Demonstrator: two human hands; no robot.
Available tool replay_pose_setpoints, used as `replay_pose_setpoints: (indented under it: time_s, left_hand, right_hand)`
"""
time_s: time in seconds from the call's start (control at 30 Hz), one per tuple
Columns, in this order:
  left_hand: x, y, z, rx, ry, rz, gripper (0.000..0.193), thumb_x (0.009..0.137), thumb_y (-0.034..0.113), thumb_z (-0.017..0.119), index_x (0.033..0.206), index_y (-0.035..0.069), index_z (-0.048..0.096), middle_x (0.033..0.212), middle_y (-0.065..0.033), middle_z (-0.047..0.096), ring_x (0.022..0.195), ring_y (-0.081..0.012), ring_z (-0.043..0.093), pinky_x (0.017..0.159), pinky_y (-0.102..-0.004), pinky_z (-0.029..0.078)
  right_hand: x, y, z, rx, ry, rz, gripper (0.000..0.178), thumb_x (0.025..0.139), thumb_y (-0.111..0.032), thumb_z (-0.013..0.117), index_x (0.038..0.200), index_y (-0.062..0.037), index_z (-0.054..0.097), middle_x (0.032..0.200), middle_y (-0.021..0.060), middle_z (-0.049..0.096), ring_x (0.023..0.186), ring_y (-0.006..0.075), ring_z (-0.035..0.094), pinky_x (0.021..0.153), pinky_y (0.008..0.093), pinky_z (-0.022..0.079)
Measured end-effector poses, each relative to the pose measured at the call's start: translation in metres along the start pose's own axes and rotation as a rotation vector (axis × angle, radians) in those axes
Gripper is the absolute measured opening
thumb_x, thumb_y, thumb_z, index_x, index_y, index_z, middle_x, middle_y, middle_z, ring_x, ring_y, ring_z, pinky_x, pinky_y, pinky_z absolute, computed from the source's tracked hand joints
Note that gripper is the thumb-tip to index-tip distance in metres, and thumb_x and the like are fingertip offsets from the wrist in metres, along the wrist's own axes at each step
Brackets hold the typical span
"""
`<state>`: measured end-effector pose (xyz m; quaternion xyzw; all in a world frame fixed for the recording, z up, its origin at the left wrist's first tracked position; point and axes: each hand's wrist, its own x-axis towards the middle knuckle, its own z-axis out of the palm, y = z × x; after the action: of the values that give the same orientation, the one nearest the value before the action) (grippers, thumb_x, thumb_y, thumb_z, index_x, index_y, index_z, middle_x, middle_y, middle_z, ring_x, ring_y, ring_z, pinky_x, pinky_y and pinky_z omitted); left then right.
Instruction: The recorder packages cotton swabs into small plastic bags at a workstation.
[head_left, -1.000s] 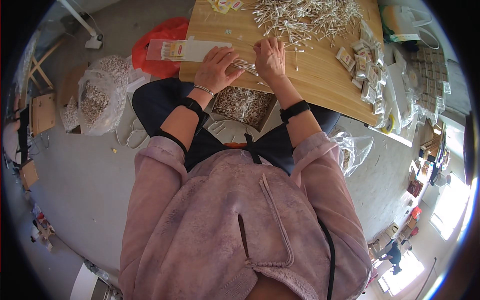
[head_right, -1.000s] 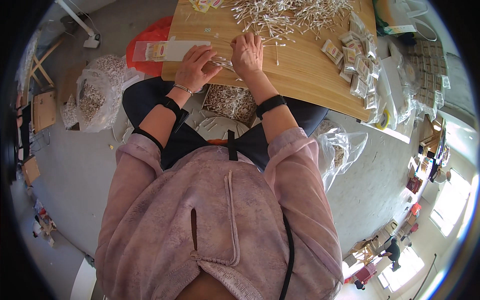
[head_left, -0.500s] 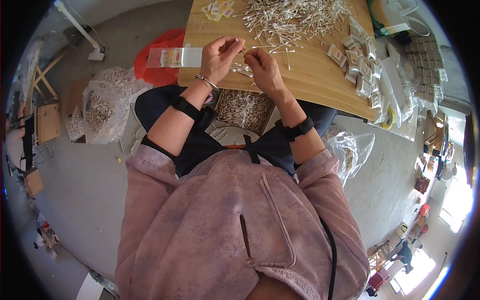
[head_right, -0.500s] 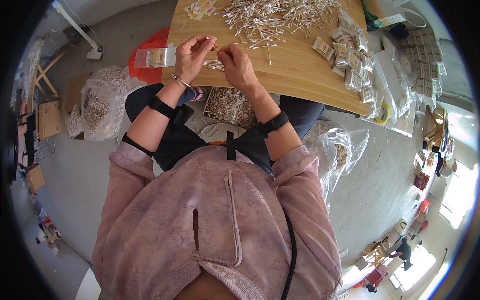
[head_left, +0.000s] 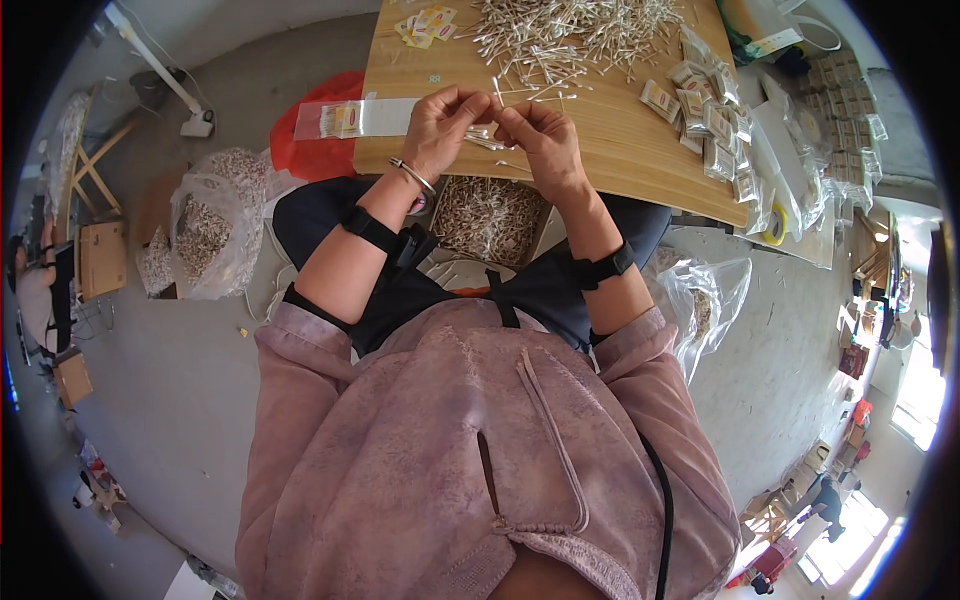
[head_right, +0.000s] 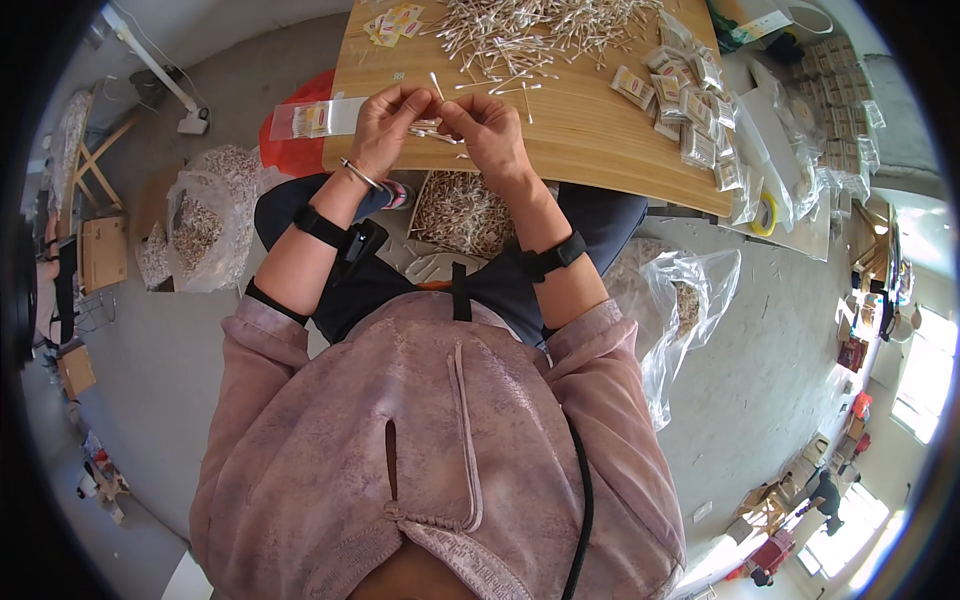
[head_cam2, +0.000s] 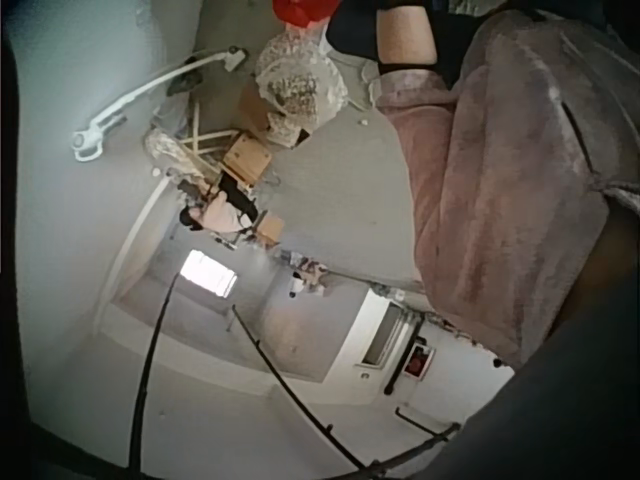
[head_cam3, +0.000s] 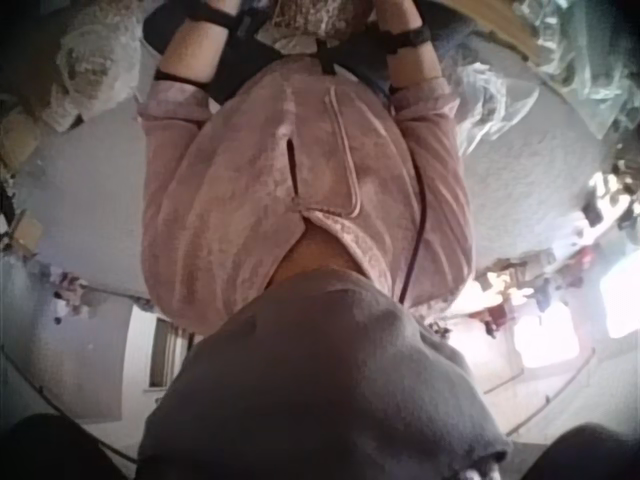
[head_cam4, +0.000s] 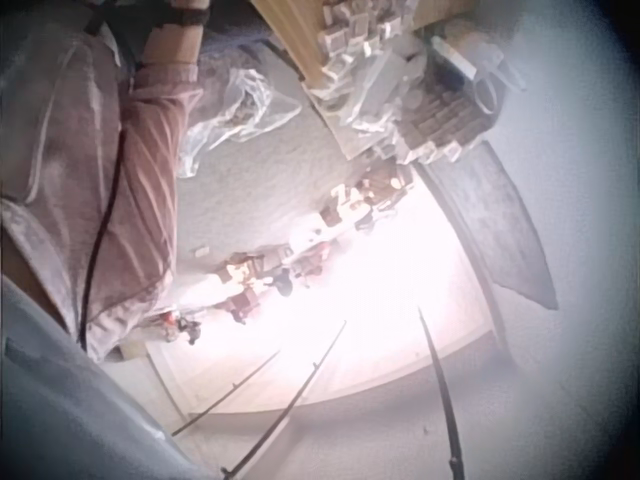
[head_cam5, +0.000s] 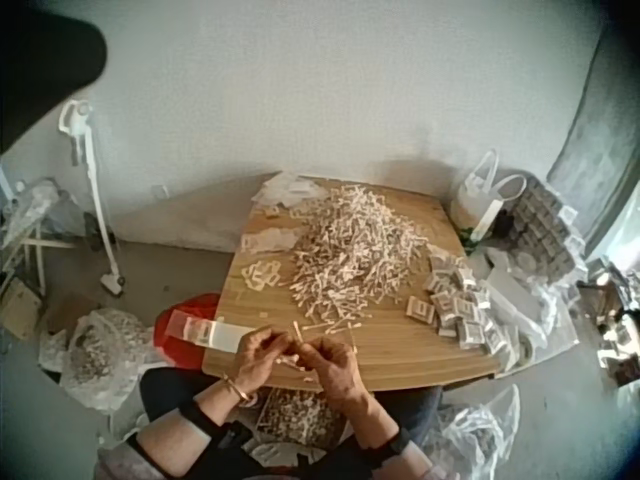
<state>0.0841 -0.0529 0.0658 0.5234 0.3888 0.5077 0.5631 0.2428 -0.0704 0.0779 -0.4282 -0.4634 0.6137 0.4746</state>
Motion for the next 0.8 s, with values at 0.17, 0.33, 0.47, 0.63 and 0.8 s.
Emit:
replay_pose_setpoints:
  time_s: [0.17, 0.33, 0.47, 0.63, 0.8]
  left_hand:
    - [-0.021, 0.007, 0.012, 0.531, -0.47, -0.421, 0.031, 0.09, 0.029, 0.056, 0.084, 0.001, 0.067, 0.078, -0.007, 0.067, 0.071, -0.0103, 0.062, 0.068, -0.025, 0.048]
    - [-0.053, -0.059, -0.001, 0.821, -0.788, -0.127, 0.024, 0.089, 0.017, 0.051, 0.079, 0.003, 0.067, 0.073, -0.0088, 0.066, 0.069, -0.0127, 0.064, 0.066, -0.0255, 0.048]
    - [-0.047, -0.046, 0.006, 0.627, -0.569, 0.009, 0.019, 0.088, 0.013, 0.05, 0.09, 0.007, 0.068, 0.075, -0.0092, 0.067, 0.068, -0.0135, 0.064, 0.064, -0.0267, 0.049]
    - [-0.015, 0.011, 0.019, 0.34, 0.066, -0.063, 0.018, 0.088, 0.019, 0.06, 0.092, 0.003, 0.067, 0.075, -0.0057, 0.066, 0.067, -0.009, 0.06, 0.06, -0.0229, 0.046]
    - [0.001, 0.024, 0.024, -0.027, 0.165, 0.136, 0.021, 0.078, 0.019, 0.076, 0.085, 0.001, 0.066, 0.072, 0.0008, 0.063, 0.066, -0.0035, 0.054, 0.058, -0.018, 0.043]
  right_hand:
    - [-0.002, -0.003, -0.01, 0.102, 0.005, -0.028, 0.022, 0.093, -0.018, 0.056, 0.092, 0.0024, 0.064, 0.076, 0.0048, 0.062, 0.072, 0.01, 0.054, 0.068, 0.0243, 0.044]
    - [-0.004, -0.007, -0.012, 0.17, 0.012, -0.026, 0.023, 0.093, -0.017, 0.054, 0.091, 0.0029, 0.065, 0.075, 0.0045, 0.063, 0.068, 0.0085, 0.053, 0.066, 0.0229, 0.044]
    - [-0.006, -0.003, -0.017, 0.171, 0.033, -0.013, 0.023, 0.093, -0.017, 0.054, 0.092, 0.0027, 0.065, 0.075, 0.0046, 0.063, 0.068, 0.0086, 0.053, 0.066, 0.0228, 0.045]
    - [-0.01, -0.011, -0.005, 0.005, 0.065, -0.087, 0.02, 0.092, -0.017, 0.057, 0.092, 0.0016, 0.063, 0.077, 0.0044, 0.063, 0.072, 0.0085, 0.054, 0.069, 0.0234, 0.044]
    - [-0.012, -0.017, 0.007, -0.116, 0.095, -0.13, 0.018, 0.09, -0.016, 0.061, 0.09, 0.0017, 0.063, 0.077, 0.0042, 0.064, 0.072, 0.0079, 0.057, 0.069, 0.0228, 0.046]
